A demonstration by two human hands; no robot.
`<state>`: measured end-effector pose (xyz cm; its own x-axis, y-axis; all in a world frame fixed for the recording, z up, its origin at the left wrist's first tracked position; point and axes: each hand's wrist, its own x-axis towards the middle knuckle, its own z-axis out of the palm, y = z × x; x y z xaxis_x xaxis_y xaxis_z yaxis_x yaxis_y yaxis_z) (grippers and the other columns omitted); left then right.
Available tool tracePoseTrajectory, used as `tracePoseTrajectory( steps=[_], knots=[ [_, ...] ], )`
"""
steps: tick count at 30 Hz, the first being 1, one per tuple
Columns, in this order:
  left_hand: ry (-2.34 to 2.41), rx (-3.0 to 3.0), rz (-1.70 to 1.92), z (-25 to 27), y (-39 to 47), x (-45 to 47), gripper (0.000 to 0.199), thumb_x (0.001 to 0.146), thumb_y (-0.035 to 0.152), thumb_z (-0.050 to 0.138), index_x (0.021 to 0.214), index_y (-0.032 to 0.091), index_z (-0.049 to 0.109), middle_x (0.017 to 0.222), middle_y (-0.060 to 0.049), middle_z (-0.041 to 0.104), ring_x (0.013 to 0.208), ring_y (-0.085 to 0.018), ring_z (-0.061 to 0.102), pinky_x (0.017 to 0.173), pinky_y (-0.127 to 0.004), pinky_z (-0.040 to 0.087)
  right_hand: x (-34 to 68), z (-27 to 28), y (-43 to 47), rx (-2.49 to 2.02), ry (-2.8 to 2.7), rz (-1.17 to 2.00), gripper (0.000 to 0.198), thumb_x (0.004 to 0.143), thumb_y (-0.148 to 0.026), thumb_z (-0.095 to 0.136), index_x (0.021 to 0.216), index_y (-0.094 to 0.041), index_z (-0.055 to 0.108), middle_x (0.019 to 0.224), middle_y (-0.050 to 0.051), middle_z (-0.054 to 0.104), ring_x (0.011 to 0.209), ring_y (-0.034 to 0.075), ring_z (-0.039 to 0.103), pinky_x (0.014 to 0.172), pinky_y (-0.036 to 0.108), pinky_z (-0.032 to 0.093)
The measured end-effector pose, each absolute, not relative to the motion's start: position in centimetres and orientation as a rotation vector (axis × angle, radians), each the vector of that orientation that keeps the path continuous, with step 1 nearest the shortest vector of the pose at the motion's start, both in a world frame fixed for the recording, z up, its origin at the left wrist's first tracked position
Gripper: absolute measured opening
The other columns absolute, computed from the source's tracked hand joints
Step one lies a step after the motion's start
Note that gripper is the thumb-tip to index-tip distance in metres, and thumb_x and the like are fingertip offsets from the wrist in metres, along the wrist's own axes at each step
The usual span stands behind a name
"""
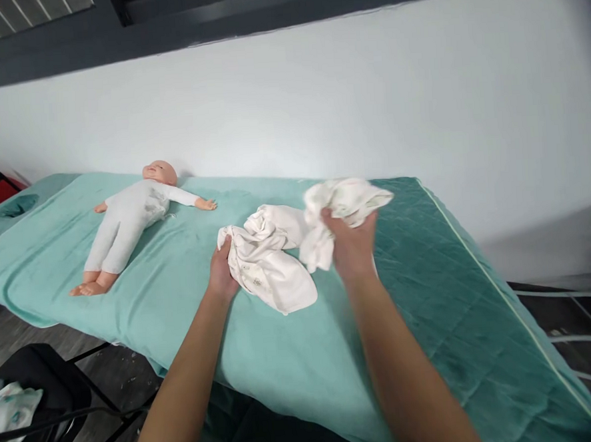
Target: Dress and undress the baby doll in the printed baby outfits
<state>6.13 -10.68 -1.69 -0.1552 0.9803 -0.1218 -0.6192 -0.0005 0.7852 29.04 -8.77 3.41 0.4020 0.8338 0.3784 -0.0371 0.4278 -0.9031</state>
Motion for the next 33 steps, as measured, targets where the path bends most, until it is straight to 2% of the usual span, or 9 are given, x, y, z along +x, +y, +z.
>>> tracePoseTrajectory(
  steps=[4, 5, 8, 10, 15, 18, 21, 28, 33],
  knots=[
    [0.833, 0.56, 1.506, -1.6, -10.7, 6.0, 0.04, 0.083, 0.044, 0.077, 0.111, 0.017, 0.069, 0.113, -0.011, 0.077, 0.121, -0.03, 0.068, 0.105, -0.043, 0.055, 37.2, 5.6, -8.9, -1.581, -1.123, -0.067, 0.05, 0.08, -0.032, 0.068, 0.126, -0.019, 0.052, 0.118, 0.022, 0.066, 0.115, 0.037, 0.064, 0.095, 0.054, 0.048],
    [0.831, 0.565, 1.496, -1.5, -10.7, 6.1, 0.04, 0.083, 0.045, 0.077, 0.111, 0.017, 0.069, 0.113, -0.011, 0.077, 0.121, -0.03, 0.068, 0.105, -0.043, 0.055, 38.9, 5.5, -8.8, -1.781, -1.169, -0.122, 0.046, 0.082, -0.032, 0.066, 0.124, -0.018, 0.055, 0.119, 0.025, 0.064, 0.116, 0.04, 0.062, 0.093, 0.056, 0.046],
    [0.831, 0.591, 1.489, -1.2, -10.8, 6.2, 0.04, 0.084, 0.05, 0.075, 0.106, 0.018, 0.069, 0.11, -0.01, 0.077, 0.119, -0.029, 0.069, 0.104, -0.041, 0.055, 41.9, 3.0, -8.0, -2.145, -1.252, 0.06, 0.048, 0.08, -0.033, 0.068, 0.123, -0.014, 0.058, 0.121, 0.032, 0.061, 0.113, 0.045, 0.061, 0.085, 0.057, 0.045],
    [0.826, 0.617, 1.537, -1.1, -10.9, 6.2, 0.04, 0.083, 0.05, 0.076, 0.105, 0.018, 0.068, 0.108, -0.009, 0.077, 0.117, -0.028, 0.07, 0.103, -0.04, 0.055, 42.2, 0.7, -7.2, -2.282, -1.346, 0.226, 0.049, 0.079, -0.035, 0.069, 0.122, -0.013, 0.059, 0.132, 0.035, 0.054, 0.124, 0.049, 0.053, 0.089, 0.061, 0.043],
    [0.884, 0.628, 1.681, -1.2, -11.1, 6.4, 0.042, 0.079, 0.042, 0.083, 0.109, 0.019, 0.064, 0.101, -0.004, 0.075, 0.104, -0.023, 0.073, 0.099, -0.037, 0.055, 41.3, -1.6, -6.9, -2.326, -1.459, 0.056, 0.067, 0.078, -0.035, 0.065, 0.141, -0.017, 0.05, 0.156, 0.027, 0.038, 0.146, 0.049, 0.031, 0.109, 0.071, 0.029],
    [0.918, 0.611, 1.689, -1.2, -11.1, 6.4, 0.05, 0.073, 0.039, 0.087, 0.112, 0.019, 0.062, 0.098, -0.003, 0.074, 0.099, -0.022, 0.073, 0.097, -0.037, 0.056, 40.9, -0.5, -7.5, -2.337, -1.563, 0.171, 0.071, 0.085, -0.031, 0.056, 0.153, -0.03, 0.04, 0.162, 0.017, 0.035, 0.14, 0.046, 0.041, 0.105, 0.067, 0.039],
    [0.9, 0.604, 1.667, -1.0, -10.8, 6.4, 0.055, 0.072, 0.038, 0.089, 0.115, 0.019, 0.061, 0.097, -0.003, 0.073, 0.097, -0.021, 0.073, 0.096, -0.036, 0.057, 40.7, 0.6, -7.8, -2.355, -1.701, 0.275, 0.062, 0.092, -0.027, 0.045, 0.153, -0.037, 0.041, 0.16, 0.01, 0.04, 0.134, 0.042, 0.048, 0.099, 0.06, 0.049],
    [0.875, 0.569, 1.652, -1.2, -10.7, 6.2, 0.056, 0.069, 0.036, 0.09, 0.115, 0.019, 0.062, 0.099, -0.004, 0.072, 0.095, -0.02, 0.073, 0.095, -0.036, 0.058, 42.5, 0.7, -9.8, -2.274, -2.165, 0.166, 0.081, 0.081, -0.019, 0.06, 0.157, -0.033, 0.035, 0.163, 0.012, 0.036, 0.137, 0.044, 0.044, 0.096, 0.057, 0.051],
    [0.947, 0.616, 1.645, -1.5, -10.8, 6.4, 0.06, 0.069, 0.039, 0.089, 0.118, 0.019, 0.06, 0.109, -0.007, 0.071, 0.095, -0.02, 0.071, 0.09, -0.035, 0.058, 44.1, 0.3, -12.4, -2.237, -2.303, 0.163, 0.08, 0.084, -0.015, 0.05, 0.16, -0.031, 0.03, 0.168, 0.011, 0.028, 0.144, 0.043, 0.038, 0.1, 0.058, 0.051]
  ],
)
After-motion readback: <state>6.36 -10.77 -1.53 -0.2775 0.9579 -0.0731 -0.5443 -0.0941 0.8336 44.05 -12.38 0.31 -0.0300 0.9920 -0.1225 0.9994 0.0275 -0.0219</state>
